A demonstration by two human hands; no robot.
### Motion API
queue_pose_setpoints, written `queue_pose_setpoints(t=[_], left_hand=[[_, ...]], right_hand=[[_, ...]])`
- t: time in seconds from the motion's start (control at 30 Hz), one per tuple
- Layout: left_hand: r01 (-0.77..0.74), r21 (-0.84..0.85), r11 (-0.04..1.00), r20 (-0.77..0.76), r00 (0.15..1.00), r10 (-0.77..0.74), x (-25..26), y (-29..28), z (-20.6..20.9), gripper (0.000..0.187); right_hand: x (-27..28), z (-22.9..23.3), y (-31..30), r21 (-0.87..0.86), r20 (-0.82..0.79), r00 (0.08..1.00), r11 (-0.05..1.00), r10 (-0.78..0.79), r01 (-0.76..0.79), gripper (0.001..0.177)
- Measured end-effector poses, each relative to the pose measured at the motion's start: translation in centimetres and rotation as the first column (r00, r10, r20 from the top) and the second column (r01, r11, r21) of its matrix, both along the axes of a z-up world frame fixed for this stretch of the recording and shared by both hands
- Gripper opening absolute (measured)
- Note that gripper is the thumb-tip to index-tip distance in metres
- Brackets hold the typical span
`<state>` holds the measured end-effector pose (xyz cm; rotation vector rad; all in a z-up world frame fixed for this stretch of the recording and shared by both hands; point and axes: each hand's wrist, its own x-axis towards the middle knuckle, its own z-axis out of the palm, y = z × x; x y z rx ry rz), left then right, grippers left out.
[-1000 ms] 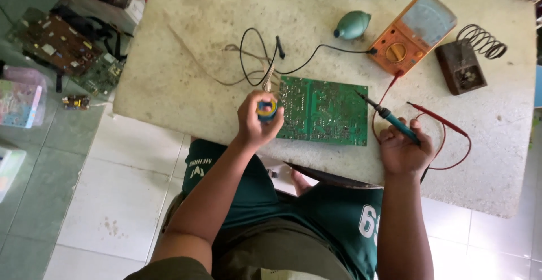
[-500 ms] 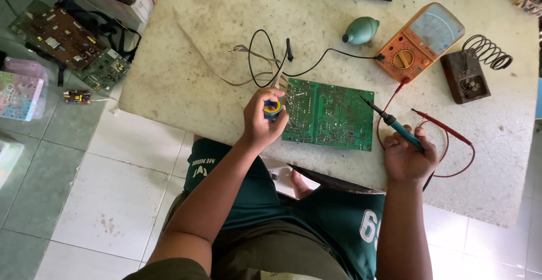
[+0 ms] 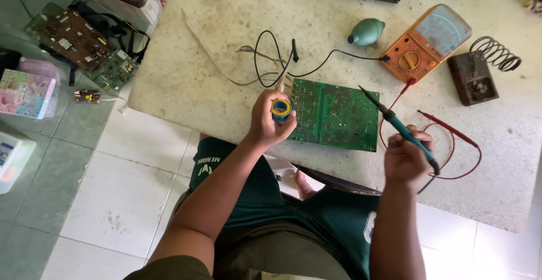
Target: The person solders a green circuit board using a soldering iron and solder wire. They then use a multimeter with red and black probes to test connections on the board.
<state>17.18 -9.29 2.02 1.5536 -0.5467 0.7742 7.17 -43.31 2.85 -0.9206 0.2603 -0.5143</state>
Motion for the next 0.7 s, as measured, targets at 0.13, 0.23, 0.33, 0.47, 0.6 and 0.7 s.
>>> queue_pose_setpoints(t=[0.13,0.23,0.33,0.47,0.6,0.7], left_hand=[[0.004,-0.023,1.000,0.032,0.999,-0.004,0.0,0.1,1.6,0.032],[-0.028,-0.005,1.000,0.045,0.999,0.028,0.1,0.1,1.9,0.030],[-0.045,0.016,0.999,0.060,0.997,0.044,-0.1,0.2,1.5,0.025],[0.006,0.029,1.000,0.032,0.999,-0.007,0.1,-0.1,1.1,0.029],[0.035,0.003,0.999,-0.006,0.999,-0.035,0.1,-0.3,-0.3,0.033],[0.013,0.016,1.000,-0.005,1.000,-0.013,0.0,-0.4,-0.4,0.035]], right_hand=[[0.5,-2.1,6.1,-0.191,0.253,0.965,0.974,-0.070,0.121,0.039],[0.1,-4.1,7.8,-0.580,0.447,0.877,0.689,-0.176,0.434,0.022],[-0.8,-2.7,9.2,-0.672,0.457,0.882,0.605,-0.114,0.427,0.019],[-0.4,-1.3,10.1,-0.653,0.465,0.873,0.608,-0.150,0.452,0.018],[0.1,-0.1,11.0,-0.720,0.497,0.836,0.427,-0.234,0.548,0.025],[0.2,-0.2,10.9,-0.749,0.511,0.821,0.338,-0.253,0.570,0.031]])
